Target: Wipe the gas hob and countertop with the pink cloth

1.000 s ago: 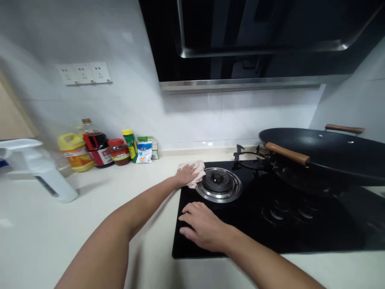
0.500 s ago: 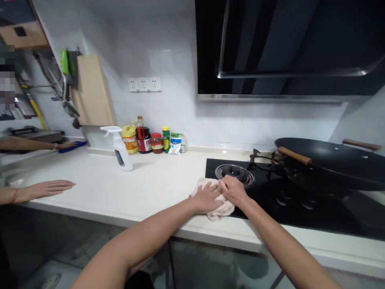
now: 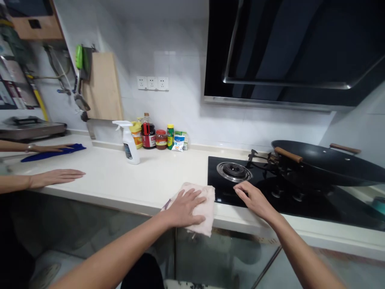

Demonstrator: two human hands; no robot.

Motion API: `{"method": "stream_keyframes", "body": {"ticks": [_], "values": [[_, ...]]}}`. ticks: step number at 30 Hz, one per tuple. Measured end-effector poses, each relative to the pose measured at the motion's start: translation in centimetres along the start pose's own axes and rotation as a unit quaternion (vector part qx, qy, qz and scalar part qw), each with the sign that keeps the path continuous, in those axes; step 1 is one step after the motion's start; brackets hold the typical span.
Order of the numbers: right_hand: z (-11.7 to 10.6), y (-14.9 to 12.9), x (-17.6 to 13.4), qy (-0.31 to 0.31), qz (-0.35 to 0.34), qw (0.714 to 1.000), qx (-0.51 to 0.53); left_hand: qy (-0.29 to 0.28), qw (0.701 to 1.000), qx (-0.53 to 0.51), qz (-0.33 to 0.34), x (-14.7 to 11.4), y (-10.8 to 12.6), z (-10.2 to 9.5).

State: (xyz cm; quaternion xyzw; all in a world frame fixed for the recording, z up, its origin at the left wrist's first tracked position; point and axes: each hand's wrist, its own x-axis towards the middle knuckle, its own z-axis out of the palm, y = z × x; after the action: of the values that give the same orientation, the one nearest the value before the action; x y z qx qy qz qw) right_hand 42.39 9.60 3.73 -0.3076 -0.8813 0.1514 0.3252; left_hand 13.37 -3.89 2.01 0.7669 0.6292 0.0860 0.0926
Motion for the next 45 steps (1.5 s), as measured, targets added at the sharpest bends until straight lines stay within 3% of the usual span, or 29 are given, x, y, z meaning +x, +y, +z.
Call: {"method": "stream_keyframes", "body": {"ticks": [3,6,10,14,19,24,28,31,35,40,45], "values": [[3.7,-4.4,1.7,0.001,-0.032,0.999,0.04,0.0,1.0,-0.021,-0.011,-0.3,0.1,0.1],[8.3,-7.4,2.8,-0.04,-0.048,0.998,0.007,0.019,0.999,-0.032,0.004,-1.5,-1.1,-0.2],[13.3,-8.4,2.6,-0.092,-0.06,0.987,-0.12,0.037,0.999,-0.033,0.011,-4.0,-4.4,-0.7],[15.3,-9.5,2.5,-0.133,-0.082,0.971,-0.18,0.06,0.996,-0.065,0.009,-6.0,-6.7,0.0],[16.8,-12.8,4.0,-0.165,-0.085,0.955,-0.232,0.159,0.974,-0.16,0.013,-7.6,-8.6,0.4],[20.1,-16.5,6.1,-0.218,-0.071,0.954,-0.19,0.328,0.919,-0.203,-0.082,-9.5,-14.0,-2.2],[24.2,-20.6,8.3,-0.178,-0.137,0.955,-0.195,0.38,0.904,-0.135,-0.144,-10.2,-18.8,-4.1],[27.7,-24.0,10.2,-0.149,-0.218,0.937,-0.229,0.363,0.911,-0.111,-0.159,-9.8,-20.9,-4.7],[31.2,-26.3,11.5,-0.105,-0.229,0.933,-0.258,0.336,0.91,-0.129,-0.203,-8.8,-22.2,-4.9],[31.6,-25.0,10.1,-0.022,-0.246,0.94,-0.235,0.326,0.899,-0.119,-0.268,-8.2,-23.0,-5.3],[27.9,-21.6,7.5,-0.015,-0.264,0.94,-0.214,0.307,0.911,-0.081,-0.264,-7.2,-22.1,-5.4]]}}
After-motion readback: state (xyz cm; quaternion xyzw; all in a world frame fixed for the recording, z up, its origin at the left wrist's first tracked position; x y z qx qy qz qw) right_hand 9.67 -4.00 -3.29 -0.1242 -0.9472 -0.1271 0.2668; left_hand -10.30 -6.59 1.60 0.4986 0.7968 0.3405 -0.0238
